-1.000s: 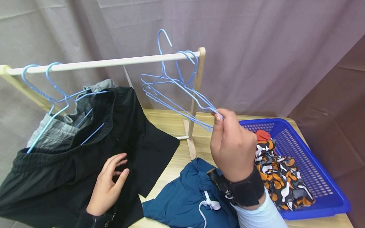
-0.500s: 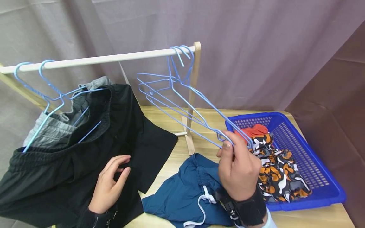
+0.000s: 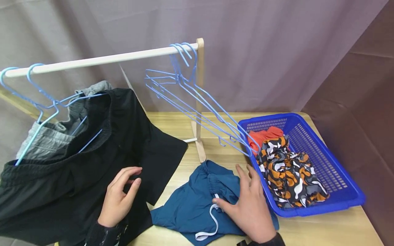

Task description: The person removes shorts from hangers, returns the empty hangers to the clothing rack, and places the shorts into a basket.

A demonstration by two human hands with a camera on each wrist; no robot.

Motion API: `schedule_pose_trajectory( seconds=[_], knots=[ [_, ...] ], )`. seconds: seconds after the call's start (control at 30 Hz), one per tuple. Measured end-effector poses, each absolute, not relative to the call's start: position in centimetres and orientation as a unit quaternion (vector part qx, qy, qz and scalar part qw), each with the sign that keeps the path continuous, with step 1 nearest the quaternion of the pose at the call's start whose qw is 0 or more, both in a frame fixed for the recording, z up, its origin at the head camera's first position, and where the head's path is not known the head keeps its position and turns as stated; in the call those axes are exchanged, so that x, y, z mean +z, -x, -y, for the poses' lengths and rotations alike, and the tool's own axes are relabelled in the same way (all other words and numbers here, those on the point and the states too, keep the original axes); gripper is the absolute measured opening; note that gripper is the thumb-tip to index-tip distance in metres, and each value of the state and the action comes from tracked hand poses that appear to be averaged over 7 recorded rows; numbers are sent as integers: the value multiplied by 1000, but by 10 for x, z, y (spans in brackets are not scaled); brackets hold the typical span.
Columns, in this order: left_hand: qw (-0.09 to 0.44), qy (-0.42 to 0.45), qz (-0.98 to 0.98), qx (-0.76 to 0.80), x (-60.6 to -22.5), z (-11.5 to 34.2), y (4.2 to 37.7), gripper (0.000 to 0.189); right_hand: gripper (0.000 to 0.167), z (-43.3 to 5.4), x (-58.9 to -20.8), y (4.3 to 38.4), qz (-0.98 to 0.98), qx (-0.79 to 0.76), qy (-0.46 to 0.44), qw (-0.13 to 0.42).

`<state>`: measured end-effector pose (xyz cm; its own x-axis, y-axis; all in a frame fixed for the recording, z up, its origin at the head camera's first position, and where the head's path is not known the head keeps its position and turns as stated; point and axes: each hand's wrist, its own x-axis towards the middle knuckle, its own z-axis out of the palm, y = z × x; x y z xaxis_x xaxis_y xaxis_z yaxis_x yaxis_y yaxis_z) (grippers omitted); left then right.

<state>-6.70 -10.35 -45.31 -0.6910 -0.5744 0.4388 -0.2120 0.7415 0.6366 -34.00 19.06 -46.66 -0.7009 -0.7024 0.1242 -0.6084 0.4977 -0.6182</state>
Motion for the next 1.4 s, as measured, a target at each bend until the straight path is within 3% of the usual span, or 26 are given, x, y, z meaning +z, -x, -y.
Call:
schedule_pose_trajectory(
  seconds=[0.13,0.27,0.4,0.57,0.73,0.9,1.03,1.2,1.4],
  knots=[
    [325,-220,875,-284,-455,103,69,38,152,-171,-491,328,-873,-231,395,167],
    [320,-228,874,-286,-456,103,69,37,160,-163,-509,320,-875,-173,403,206],
    [317,-233,874,-286,-456,103,69,37,159,-161,-519,313,-871,-130,428,202],
    [319,-224,874,-289,-457,105,71,37,148,-160,-525,303,-870,-109,452,166],
    [315,-217,876,-293,-459,104,73,36,124,-163,-525,297,-874,-133,451,120],
    [315,-213,876,-296,-459,105,74,36,89,-166,-521,298,-867,-181,445,135],
    [318,-208,876,-297,-458,106,75,36,73,-181,-509,308,-854,-251,427,158],
    [320,-207,875,-298,-458,106,74,36,67,-218,-477,325,-827,-363,408,130],
    [328,-199,873,-303,-460,106,74,39,75,-295,-428,366,-783,-436,428,116]
  ],
)
